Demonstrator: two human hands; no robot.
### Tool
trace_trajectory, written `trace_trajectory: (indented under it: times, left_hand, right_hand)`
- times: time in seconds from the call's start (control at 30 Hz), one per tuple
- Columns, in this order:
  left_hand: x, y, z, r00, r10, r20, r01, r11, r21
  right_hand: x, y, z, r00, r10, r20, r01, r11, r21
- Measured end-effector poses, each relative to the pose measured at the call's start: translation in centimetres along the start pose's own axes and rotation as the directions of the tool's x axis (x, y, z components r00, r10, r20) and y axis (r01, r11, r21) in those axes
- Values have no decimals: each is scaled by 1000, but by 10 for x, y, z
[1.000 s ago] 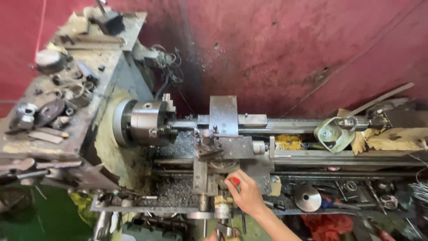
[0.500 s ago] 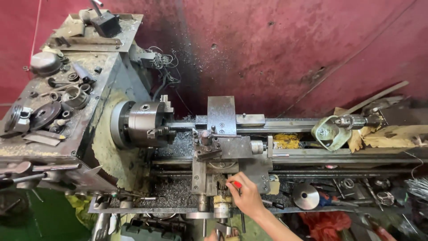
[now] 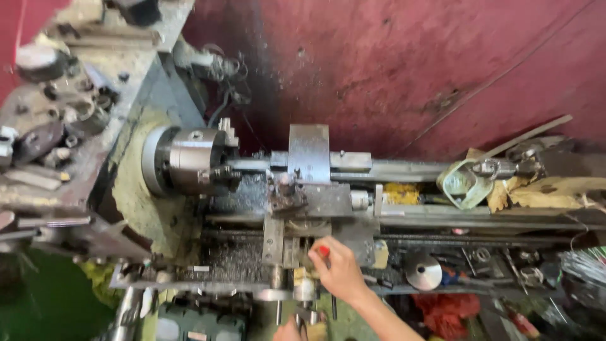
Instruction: Operate a manual lathe by turning handwheels and using a small hand tool to clear chips.
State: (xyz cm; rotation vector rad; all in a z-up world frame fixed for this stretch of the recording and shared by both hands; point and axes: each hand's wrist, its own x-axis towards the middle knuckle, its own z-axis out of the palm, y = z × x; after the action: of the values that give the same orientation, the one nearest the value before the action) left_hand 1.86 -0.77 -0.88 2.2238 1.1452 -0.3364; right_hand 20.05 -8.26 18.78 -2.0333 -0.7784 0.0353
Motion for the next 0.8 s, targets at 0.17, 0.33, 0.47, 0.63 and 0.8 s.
trace_trajectory:
  times: [0.17, 0.33, 0.47, 0.63, 0.8]
  left_hand:
    - [29, -27, 23, 971, -37, 235, -23, 969, 247]
    - [26, -27, 21, 962, -58, 265, -17, 962, 274]
    - [27, -23, 21, 965, -60, 257, -10, 964, 265]
    - [26, -24, 17, 951, -73, 300, -20, 955, 296]
    - [28, -25, 19, 956, -73, 286, -9, 961, 277]
  right_hand:
    - [-2, 18, 11, 999, -3, -40, 3, 1000, -9]
    - [0, 6, -1, 999, 49, 2, -49, 999, 12]
    - [2, 10, -1, 998, -10, -60, 10, 1000, 5]
    - [-2, 14, 8, 994, 85, 69, -84, 996, -22]
    - [3, 0, -1, 998, -17, -56, 17, 1000, 2]
